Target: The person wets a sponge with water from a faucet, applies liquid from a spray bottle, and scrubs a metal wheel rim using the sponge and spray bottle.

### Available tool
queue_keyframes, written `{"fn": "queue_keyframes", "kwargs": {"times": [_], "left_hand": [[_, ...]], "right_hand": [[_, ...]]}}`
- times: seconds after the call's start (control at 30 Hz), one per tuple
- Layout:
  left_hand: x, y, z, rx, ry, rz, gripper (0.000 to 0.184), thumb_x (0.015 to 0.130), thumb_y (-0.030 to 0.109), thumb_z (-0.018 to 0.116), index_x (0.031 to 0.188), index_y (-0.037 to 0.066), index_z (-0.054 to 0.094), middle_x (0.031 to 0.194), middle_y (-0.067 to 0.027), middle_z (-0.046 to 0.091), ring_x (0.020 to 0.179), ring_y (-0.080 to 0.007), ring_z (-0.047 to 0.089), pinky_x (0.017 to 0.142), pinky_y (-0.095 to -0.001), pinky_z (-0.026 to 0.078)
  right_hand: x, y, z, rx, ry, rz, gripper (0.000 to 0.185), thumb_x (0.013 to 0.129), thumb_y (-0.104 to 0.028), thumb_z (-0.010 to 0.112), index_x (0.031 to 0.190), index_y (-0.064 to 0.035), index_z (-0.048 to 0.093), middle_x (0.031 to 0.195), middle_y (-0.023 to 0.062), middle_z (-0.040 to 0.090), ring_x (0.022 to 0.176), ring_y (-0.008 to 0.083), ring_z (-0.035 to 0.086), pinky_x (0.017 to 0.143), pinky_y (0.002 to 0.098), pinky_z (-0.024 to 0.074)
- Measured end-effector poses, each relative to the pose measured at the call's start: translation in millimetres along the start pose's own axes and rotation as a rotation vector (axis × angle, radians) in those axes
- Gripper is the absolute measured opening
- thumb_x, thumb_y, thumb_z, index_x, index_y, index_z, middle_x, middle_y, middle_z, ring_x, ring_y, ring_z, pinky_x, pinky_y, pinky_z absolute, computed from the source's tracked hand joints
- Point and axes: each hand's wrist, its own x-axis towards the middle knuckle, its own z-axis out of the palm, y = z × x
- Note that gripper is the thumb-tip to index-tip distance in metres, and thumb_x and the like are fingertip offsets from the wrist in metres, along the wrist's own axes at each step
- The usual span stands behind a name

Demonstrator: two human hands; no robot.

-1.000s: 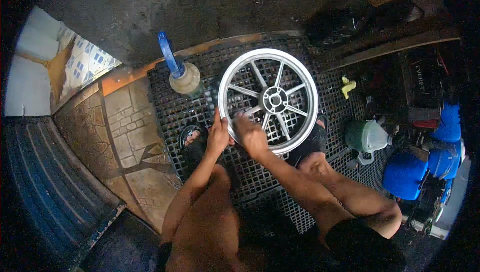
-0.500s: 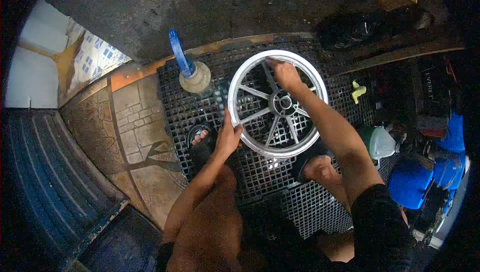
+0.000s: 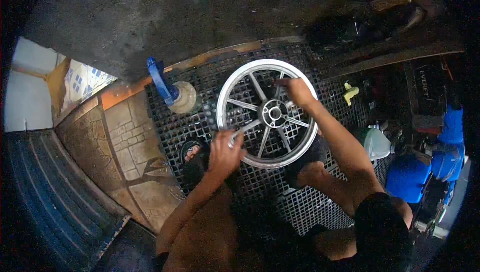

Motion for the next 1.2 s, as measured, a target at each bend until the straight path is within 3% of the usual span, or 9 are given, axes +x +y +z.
{"fn": "queue_keyframes", "kwargs": {"times": [0.1,0.27,0.4,0.53,0.6,0.7,0.9,1.0,1.2], "left_hand": [[-3,12,-8,-0.128,-0.187,0.412,0.069,0.079,0.047,0.070,0.137,0.014,0.052,0.132,-0.0122,0.054,0.128,-0.0305,0.047,0.109,-0.0480,0.034],[-8,6,28,-0.018,-0.278,0.497,0.037,0.083,0.025,0.062,0.117,0.011,0.063,0.108,-0.0087,0.063,0.105,-0.0252,0.058,0.097,-0.0409,0.042],[-6,8,36,-0.018,-0.143,0.497,0.025,0.083,0.015,0.056,0.105,0.012,0.067,0.089,-0.0042,0.064,0.089,-0.0228,0.060,0.089,-0.0400,0.043],[0,8,26,0.045,-0.166,0.574,0.026,0.082,0.016,0.057,0.106,0.013,0.067,0.089,-0.0051,0.064,0.089,-0.0238,0.060,0.087,-0.0406,0.044],[0,10,27,0.084,-0.204,0.613,0.027,0.081,0.017,0.059,0.106,0.013,0.068,0.090,-0.0056,0.064,0.089,-0.0242,0.061,0.086,-0.0411,0.044],[9,17,12,0.131,-0.222,0.698,0.028,0.080,0.020,0.062,0.106,0.012,0.067,0.089,-0.0055,0.066,0.088,-0.0255,0.063,0.081,-0.0403,0.046],[70,72,-89,0.087,-0.407,0.777,0.022,0.089,0.023,0.058,0.105,0.011,0.065,0.082,-0.0135,0.067,0.080,-0.0310,0.068,0.067,-0.0438,0.056],[109,122,-156,-0.014,-0.442,0.643,0.026,0.095,0.032,0.054,0.105,0.010,0.065,0.080,-0.0176,0.068,0.075,-0.0337,0.069,0.067,-0.0451,0.056],[164,181,-227,0.085,-0.580,0.599,0.055,0.091,0.059,0.053,0.105,0.010,0.071,0.081,-0.0233,0.068,0.079,-0.0414,0.067,0.077,-0.0490,0.053]], "right_hand": [[-38,24,9,-0.226,-0.164,0.348,0.054,0.078,0.004,0.050,0.130,-0.0083,0.059,0.106,0.0258,0.066,0.096,0.0367,0.067,0.088,0.0416,0.0542],[-98,65,88,0.327,0.236,-0.004,0.056,0.083,0.010,0.045,0.137,-0.0020,0.048,0.127,0.0277,0.058,0.113,0.0387,0.062,0.097,0.0428,0.0506],[-95,52,134,0.092,0.491,-0.024,0.063,0.084,0.010,0.047,0.144,-0.0057,0.039,0.127,0.0277,0.058,0.106,0.0390,0.065,0.087,0.0422,0.0537],[-120,-22,62,0.222,0.365,0.117,0.060,0.082,0.007,0.047,0.139,-0.0068,0.043,0.103,0.0303,0.063,0.077,0.0481,0.064,0.066,0.0520,0.0510],[-133,-5,46,0.288,0.338,-0.089,0.057,0.078,0.009,0.049,0.132,-0.0081,0.051,0.104,0.0231,0.067,0.094,0.0436,0.065,0.079,0.0458,0.0541],[-152,0,2,0.330,0.217,0.319,0.053,0.077,0.014,0.045,0.126,-0.0007,0.056,0.121,0.0213,0.064,0.115,0.0336,0.062,0.094,0.0398,0.0509],[-178,25,-101,0.441,0.346,0.230,0.026,0.095,-0.007,0.058,0.119,0.0017,0.061,0.105,0.0118,0.069,0.091,0.0170,0.065,0.078,0.0312,0.0554],[-200,14,-161,0.956,0.404,0.304,0.024,0.094,-0.004,0.058,0.118,0.0003,0.062,0.102,0.0055,0.066,0.085,0.0136,0.063,0.075,0.0284,0.0556],[-262,-24,-245,0.608,0.348,0.222,0.018,0.091,-0.002,0.062,0.109,0.0010,0.066,0.091,0.0051,0.067,0.083,0.0104,0.062,0.073,0.0282,0.0532]]}}
